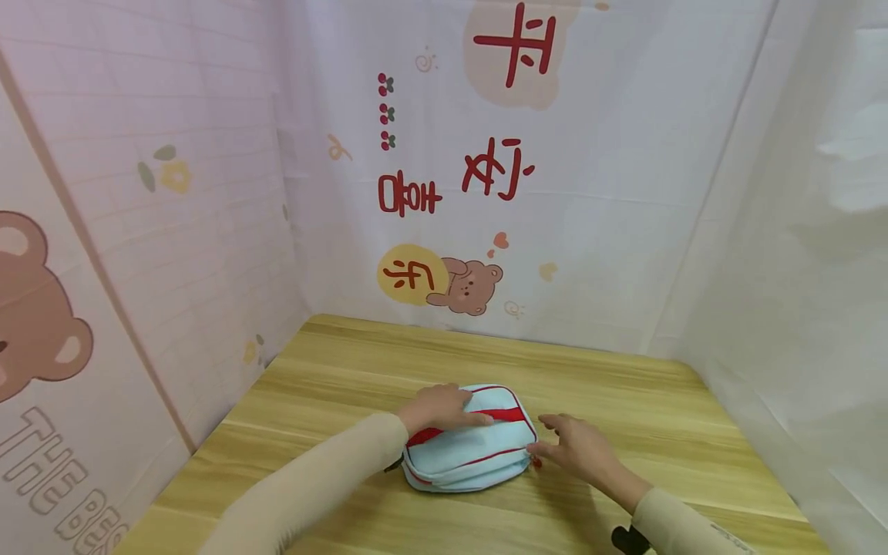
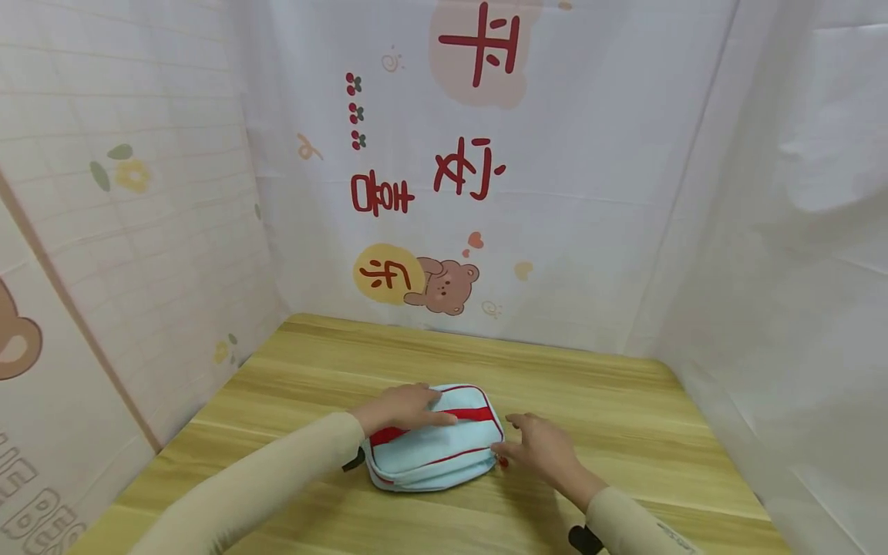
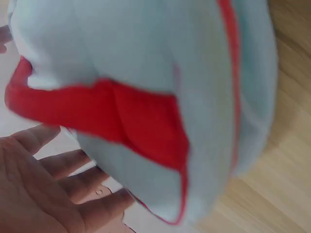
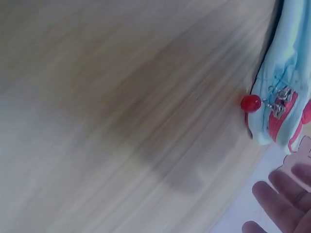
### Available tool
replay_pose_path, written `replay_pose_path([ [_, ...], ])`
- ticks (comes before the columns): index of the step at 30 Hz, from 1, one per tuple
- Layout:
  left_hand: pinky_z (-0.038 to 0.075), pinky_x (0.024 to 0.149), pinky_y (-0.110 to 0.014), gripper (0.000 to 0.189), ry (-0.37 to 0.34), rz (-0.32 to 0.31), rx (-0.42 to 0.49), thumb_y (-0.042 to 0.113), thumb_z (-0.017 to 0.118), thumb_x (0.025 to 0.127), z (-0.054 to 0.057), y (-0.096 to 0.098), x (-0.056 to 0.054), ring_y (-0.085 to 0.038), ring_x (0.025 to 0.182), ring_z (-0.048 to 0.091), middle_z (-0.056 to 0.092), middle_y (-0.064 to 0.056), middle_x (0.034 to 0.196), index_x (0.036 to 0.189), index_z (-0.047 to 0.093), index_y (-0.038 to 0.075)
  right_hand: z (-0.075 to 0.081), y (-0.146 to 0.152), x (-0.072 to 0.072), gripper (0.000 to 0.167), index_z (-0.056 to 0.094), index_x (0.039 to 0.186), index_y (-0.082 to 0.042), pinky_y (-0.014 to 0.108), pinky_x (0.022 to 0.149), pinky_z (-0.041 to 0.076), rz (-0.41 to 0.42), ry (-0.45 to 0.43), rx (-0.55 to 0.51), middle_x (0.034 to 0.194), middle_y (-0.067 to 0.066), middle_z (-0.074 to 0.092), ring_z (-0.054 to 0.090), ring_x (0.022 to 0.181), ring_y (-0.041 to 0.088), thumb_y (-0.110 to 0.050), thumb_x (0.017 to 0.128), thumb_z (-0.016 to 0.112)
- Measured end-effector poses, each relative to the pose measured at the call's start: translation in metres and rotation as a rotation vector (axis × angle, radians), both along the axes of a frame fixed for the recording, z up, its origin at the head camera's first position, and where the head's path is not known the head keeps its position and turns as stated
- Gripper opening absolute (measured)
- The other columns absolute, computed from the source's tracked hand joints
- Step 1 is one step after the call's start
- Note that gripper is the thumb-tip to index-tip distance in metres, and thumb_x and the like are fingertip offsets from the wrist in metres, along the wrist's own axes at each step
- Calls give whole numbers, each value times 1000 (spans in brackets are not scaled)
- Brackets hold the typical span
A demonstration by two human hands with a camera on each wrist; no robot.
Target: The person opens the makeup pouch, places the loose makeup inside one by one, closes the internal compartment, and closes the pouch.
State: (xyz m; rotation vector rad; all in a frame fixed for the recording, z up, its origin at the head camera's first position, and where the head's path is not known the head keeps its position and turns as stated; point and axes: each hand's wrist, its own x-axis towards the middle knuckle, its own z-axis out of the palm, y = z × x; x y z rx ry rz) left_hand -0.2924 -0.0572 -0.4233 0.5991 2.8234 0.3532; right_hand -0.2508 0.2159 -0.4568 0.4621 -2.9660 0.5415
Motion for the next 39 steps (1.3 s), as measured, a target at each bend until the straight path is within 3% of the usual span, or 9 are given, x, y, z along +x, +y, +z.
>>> replay_pose_path([
  [3,41,106,-44,73,-5,5,59,66,48,94,4,-11,-3,-24,128,52,58,-6,138,142,55,11,0,-5,0,86,60,133,-3,50,76,54,-8,-18,4,119,20,65,67,100,32,-61,72,79],
  [7,38,109,-44,69,-29,34,80,56,56,95,5,-29,-9,-26,131,49,55,-8,141,144,51,8,-6,-14,1,103,48,142,2,57,87,50,-6,-54,-16,133,28,55,60,113,40,-63,68,81],
  [15,36,110,-46,77,-77,115,105,46,73,87,-8,-63,-20,-30,134,47,54,-13,142,144,48,1,-17,-29,3,110,43,146,1,51,83,51,12,-60,-51,132,23,56,62,109,34,-61,65,85],
  [20,37,109,-45,67,-92,64,133,40,74,87,-13,-72,-17,-30,130,49,57,-13,136,138,54,0,-18,-32,1,107,47,143,2,51,85,51,9,-60,-46,130,19,58,61,111,34,-61,65,85],
  [24,45,98,-41,39,-81,-18,214,31,74,90,-13,-74,-11,-21,109,59,66,-3,113,119,67,6,-17,-31,-4,105,48,143,1,50,87,51,13,-67,-47,128,17,60,61,109,32,-60,66,84],
  [27,48,89,-38,26,-85,-40,263,29,74,90,-14,-75,-8,-15,94,57,64,4,99,108,69,11,-15,-31,-10,100,51,141,0,50,89,50,26,-67,-50,125,15,62,62,109,31,-58,67,85],
  [35,46,95,-42,40,-87,-23,266,33,75,89,-15,-77,-1,-19,103,58,66,0,109,119,66,9,-7,-27,-29,67,64,121,0,46,85,51,56,-43,-10,108,12,67,64,98,29,-39,72,88],
  [39,47,93,-42,44,-75,-9,258,37,76,87,-16,-75,5,-20,102,60,67,-2,109,118,67,8,-3,-25,-41,57,67,118,-1,50,86,51,35,-48,27,109,14,69,64,101,34,-31,75,87],
])
